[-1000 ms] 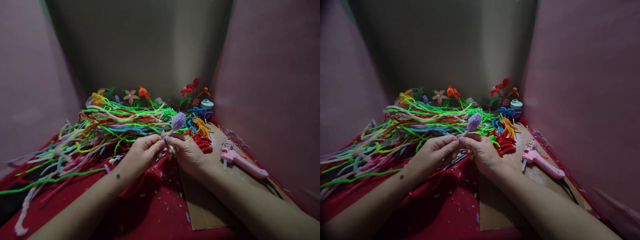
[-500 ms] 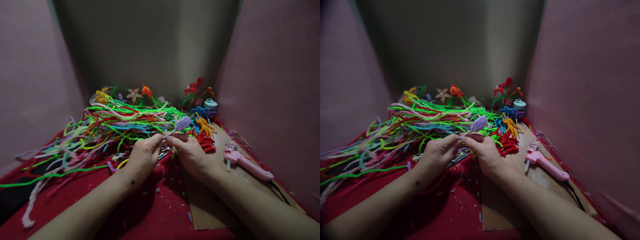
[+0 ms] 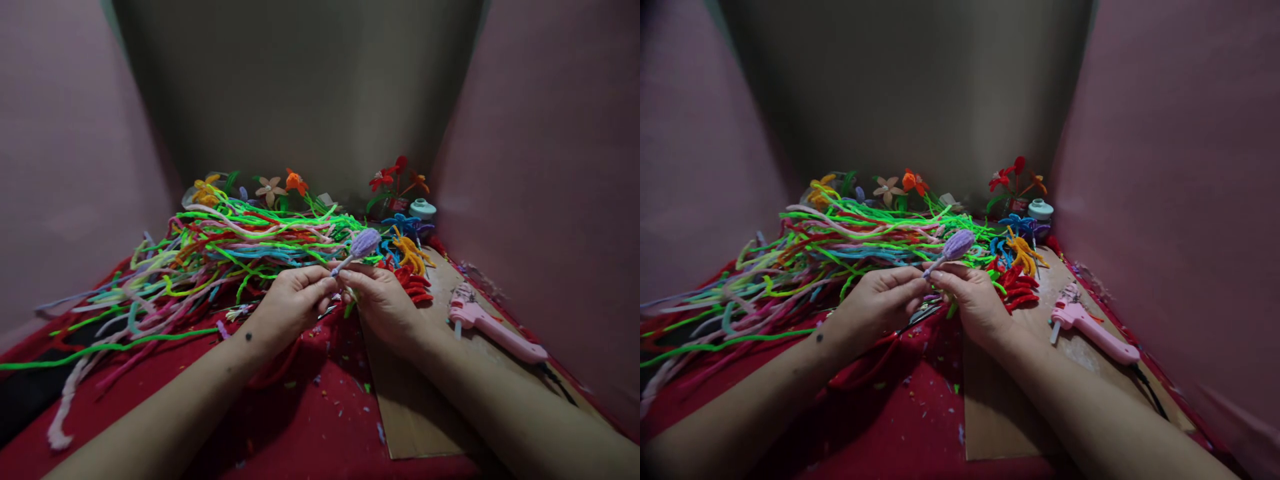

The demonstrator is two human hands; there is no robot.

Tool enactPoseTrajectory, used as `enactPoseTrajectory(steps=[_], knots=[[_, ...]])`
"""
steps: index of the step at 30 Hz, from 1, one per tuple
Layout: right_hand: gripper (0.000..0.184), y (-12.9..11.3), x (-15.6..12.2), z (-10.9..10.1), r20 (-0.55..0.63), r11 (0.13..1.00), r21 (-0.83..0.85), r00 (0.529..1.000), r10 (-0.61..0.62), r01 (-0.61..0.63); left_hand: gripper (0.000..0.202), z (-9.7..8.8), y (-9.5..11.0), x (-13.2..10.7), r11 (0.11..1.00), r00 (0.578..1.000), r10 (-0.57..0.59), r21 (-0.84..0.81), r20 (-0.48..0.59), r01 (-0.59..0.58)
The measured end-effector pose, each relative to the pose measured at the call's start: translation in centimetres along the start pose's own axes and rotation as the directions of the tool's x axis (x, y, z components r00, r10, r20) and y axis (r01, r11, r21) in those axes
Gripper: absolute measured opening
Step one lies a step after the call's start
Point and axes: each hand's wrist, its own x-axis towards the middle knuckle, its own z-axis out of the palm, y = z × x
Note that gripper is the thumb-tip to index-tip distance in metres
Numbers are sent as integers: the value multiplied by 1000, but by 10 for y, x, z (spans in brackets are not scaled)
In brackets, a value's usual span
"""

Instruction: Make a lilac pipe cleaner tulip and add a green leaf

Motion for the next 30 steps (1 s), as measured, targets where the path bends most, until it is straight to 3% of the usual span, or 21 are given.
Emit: enactPoseTrajectory(steps=[6,16,19,22,24,26,28,30], knots=[[17,0,2,-1,6,998,35,999,46,-46,17,-5,-2,0,975,985,-137,-159,109,154],[9,-4,1,3,22,1000,25,1000,3,-4,17,-14,-1,0,948,948,-137,-241,287,210],[8,-2,0,3,-4,998,56,1000,18,-17,16,-12,3,-2,973,951,-119,-159,285,170],[9,2,1,1,-40,997,78,999,25,-21,23,-8,6,-4,985,988,-5,171,157,-22],[10,5,2,0,-71,996,89,997,20,-14,22,-4,3,-5,844,980,177,498,94,-200],[11,7,2,0,-97,995,104,995,19,-9,20,-3,-4,-5,562,930,350,770,111,-303],[11,9,1,0,-115,993,116,993,30,-17,25,-3,-13,-5,266,890,430,921,151,-284],[10,10,0,1,-130,993,114,991,44,-29,26,-5,-19,-5,41,854,479,967,203,-253]])
